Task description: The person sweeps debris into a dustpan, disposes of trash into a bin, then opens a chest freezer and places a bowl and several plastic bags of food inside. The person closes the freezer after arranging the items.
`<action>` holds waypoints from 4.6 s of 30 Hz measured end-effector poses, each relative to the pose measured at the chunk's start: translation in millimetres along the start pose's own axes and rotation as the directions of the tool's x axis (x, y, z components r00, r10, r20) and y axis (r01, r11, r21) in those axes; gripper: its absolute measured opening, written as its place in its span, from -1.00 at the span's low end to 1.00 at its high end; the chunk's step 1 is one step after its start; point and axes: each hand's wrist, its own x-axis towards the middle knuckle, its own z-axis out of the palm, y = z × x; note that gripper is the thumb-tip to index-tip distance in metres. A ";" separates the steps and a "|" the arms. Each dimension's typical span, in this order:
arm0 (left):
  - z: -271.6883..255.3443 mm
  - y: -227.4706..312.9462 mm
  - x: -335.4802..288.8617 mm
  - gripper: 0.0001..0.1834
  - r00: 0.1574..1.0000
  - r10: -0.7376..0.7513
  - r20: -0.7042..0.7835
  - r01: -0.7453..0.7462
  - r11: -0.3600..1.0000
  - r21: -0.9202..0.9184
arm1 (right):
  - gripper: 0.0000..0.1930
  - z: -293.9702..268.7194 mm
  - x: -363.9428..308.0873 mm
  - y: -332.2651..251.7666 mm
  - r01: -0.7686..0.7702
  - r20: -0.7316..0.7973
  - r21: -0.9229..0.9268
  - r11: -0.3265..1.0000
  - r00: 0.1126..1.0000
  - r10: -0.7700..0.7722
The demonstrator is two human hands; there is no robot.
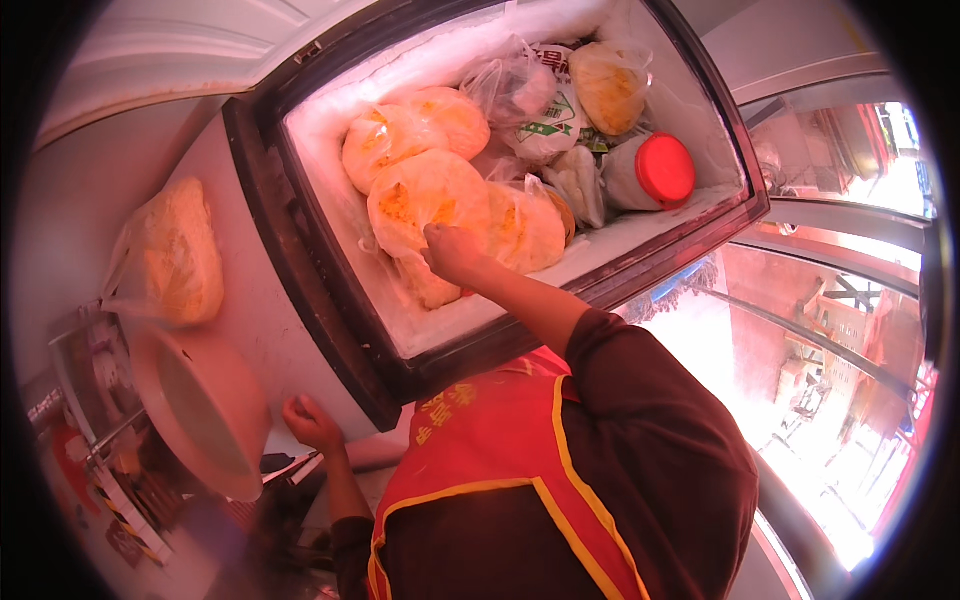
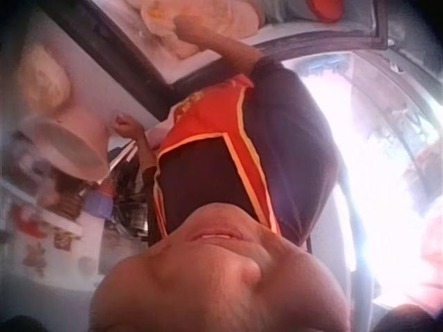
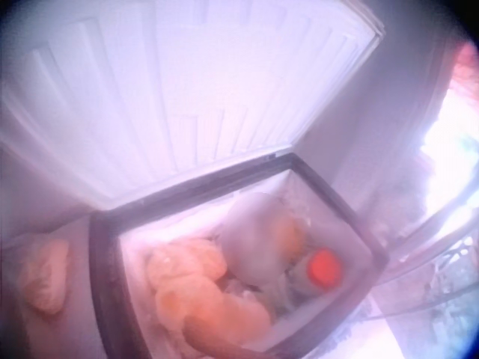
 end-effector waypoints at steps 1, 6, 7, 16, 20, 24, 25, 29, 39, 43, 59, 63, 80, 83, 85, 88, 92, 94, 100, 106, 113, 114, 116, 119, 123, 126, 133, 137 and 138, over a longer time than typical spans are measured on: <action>-0.1 -1.8 -0.7 -0.68 1.000 -0.013 0.005 0.013 1.000 0.006 | -0.72 0.1 -1.5 1.1 0.007 0.005 -0.003 1.000 1.000 -0.007; 4.0 -0.4 -0.1 -0.69 1.000 -0.022 0.015 0.022 0.999 -0.025 | -0.69 -12.1 -2.4 8.1 0.016 0.037 -0.045 0.999 0.999 -0.015; 3.0 -0.9 -0.5 -0.68 1.000 -0.011 0.007 0.011 1.000 -0.002 | -0.67 -15.6 -2.6 6.4 0.007 0.011 -0.030 1.000 1.000 -0.007; -0.7 -0.8 3.6 -0.67 0.993 0.068 -0.095 -0.069 0.998 -0.012 | -0.49 -53.9 13.2 -25.5 0.152 -0.282 0.225 0.963 0.956 -0.084; -8.2 8.4 7.5 -0.68 0.980 0.147 -0.137 -0.142 0.989 0.043 | -0.64 -65.0 26.5 -83.1 0.388 -0.387 0.279 0.878 0.882 -0.267; -9.3 5.3 -2.2 -0.72 0.975 -0.043 -0.217 -0.003 0.979 -0.205 | -0.69 -76.9 30.2 -178.1 0.351 -0.043 0.565 0.747 0.916 -0.398; -10.9 5.4 -5.5 -0.73 0.969 -0.114 -0.218 0.039 0.946 -0.322 | -0.69 -75.1 35.4 -198.0 0.323 0.066 0.635 0.702 0.883 -0.466; -57.1 -33.9 -29.3 -0.75 0.809 -0.532 0.249 0.461 0.312 -0.831 | -0.63 -63.3 28.8 -316.8 0.181 0.337 0.616 0.766 0.819 -0.464; -192.4 -199.1 58.4 -0.58 0.658 -0.717 0.229 0.268 -0.061 -0.961 | -0.62 18.2 143.3 -415.3 0.054 0.387 0.578 0.814 0.860 -0.332; -208.1 -223.9 100.2 -0.57 0.681 -0.686 0.258 0.346 -0.010 -0.938 | -0.62 30.4 172.1 -440.2 -0.262 0.436 0.753 0.603 0.886 -0.160; -261.8 -198.5 101.4 -0.81 0.990 -0.137 -0.033 0.135 0.989 -0.058 | -0.80 -16.8 65.7 -355.0 0.425 -0.008 0.736 0.527 0.784 -0.621; -254.7 -110.9 115.4 -0.72 0.705 -0.665 0.246 0.476 0.187 -0.860 | -0.77 -80.9 28.4 -334.9 -0.141 0.242 0.886 0.441 0.953 -0.182; -65.7 180.0 167.8 -0.74 0.895 -0.180 0.409 0.445 0.280 -0.851 | -0.71 -316.0 27.3 -24.3 -0.114 0.107 0.976 0.188 0.993 0.046; 0.9 212.0 180.6 -0.75 0.865 -0.065 0.497 0.497 0.233 -0.836 | -0.72 -338.3 10.4 3.6 -0.011 -0.048 0.973 0.231 0.968 0.248; 41.7 243.0 181.5 -0.76 0.862 -0.014 0.506 0.492 0.260 -0.831 | -0.73 -345.7 10.8 32.1 -0.011 -0.076 0.973 0.230 0.927 0.367; 89.2 292.7 182.4 -0.75 0.827 0.020 0.562 0.529 0.314 -0.788 | -0.74 -355.5 -3.8 79.1 0.079 -0.143 0.966 0.247 0.956 0.255; 175.8 324.2 173.9 -0.71 0.777 0.057 0.626 0.565 0.373 -0.736 | -0.74 -356.3 10.0 177.7 0.062 -0.240 0.902 0.427 0.894 0.377; 191.0 357.0 165.9 -0.69 0.756 -0.002 0.654 0.581 0.462 -0.670 | -0.73 -343.7 20.9 213.8 0.028 -0.308 0.853 0.521 0.833 0.459; 275.8 375.6 148.6 -0.64 0.668 0.091 0.739 0.592 0.536 -0.601 | -0.68 -310.2 42.0 332.7 -0.039 -0.391 0.780 0.624 0.749 0.536; 322.6 377.4 143.5 -0.61 0.651 0.124 0.749 0.589 0.540 -0.601 | -0.63 -284.4 60.8 353.4 -0.145 -0.374 0.802 0.579 0.634 0.677; 367.9 369.3 146.8 -0.59 0.683 0.061 0.728 0.569 0.581 -0.582 | -0.57 -255.1 79.5 388.0 -0.128 -0.348 0.841 0.526 0.616 0.707; 374.5 366.5 147.0 -0.59 0.688 0.034 0.725 0.571 0.591 -0.570 | -0.55 -248.3 82.1 396.8 -0.146 -0.349 0.829 0.540 0.619 0.704; 357.4 383.0 147.8 -0.59 0.631 0.062 0.774 0.610 0.577 -0.543 | -0.53 -238.2 83.8 416.4 -0.184 -0.354 0.804 0.566 0.616 0.704; 371.0 370.7 139.1 -0.60 0.627 0.064 0.776 0.594 0.605 -0.530 | -0.48 -233.1 94.7 412.8 -0.289 -0.337 0.788 0.544 0.537 0.773; 406.6 333.3 130.1 -0.61 0.626 0.061 0.777 0.604 0.592 -0.533 | -0.43 -223.6 101.4 404.1 -0.234 -0.412 0.755 0.613 0.559 0.720; 409.6 330.1 127.0 -0.62 0.643 0.080 0.762 0.598 0.568 -0.565 | -0.41 -210.4 102.2 426.4 -0.226 -0.451 0.727 0.648 0.555 0.699; 394.0 337.5 135.5 -0.63 0.641 0.023 0.767 0.599 0.610 -0.519 | -0.39 -201.2 97.7 431.3 -0.301 -0.372 0.744 0.597 0.555 0.744; 400.9 337.4 139.2 -0.63 0.661 0.019 0.750 0.567 0.642 -0.516 | -0.37 -194.5 94.6 428.5 -0.251 -0.360 0.776 0.579 0.576 0.734; 402.3 334.1 140.9 -0.63 0.665 0.043 0.745 0.554 0.641 -0.531 | -0.36 -193.9 93.4 426.1 -0.237 -0.364 0.778 0.581 0.584 0.726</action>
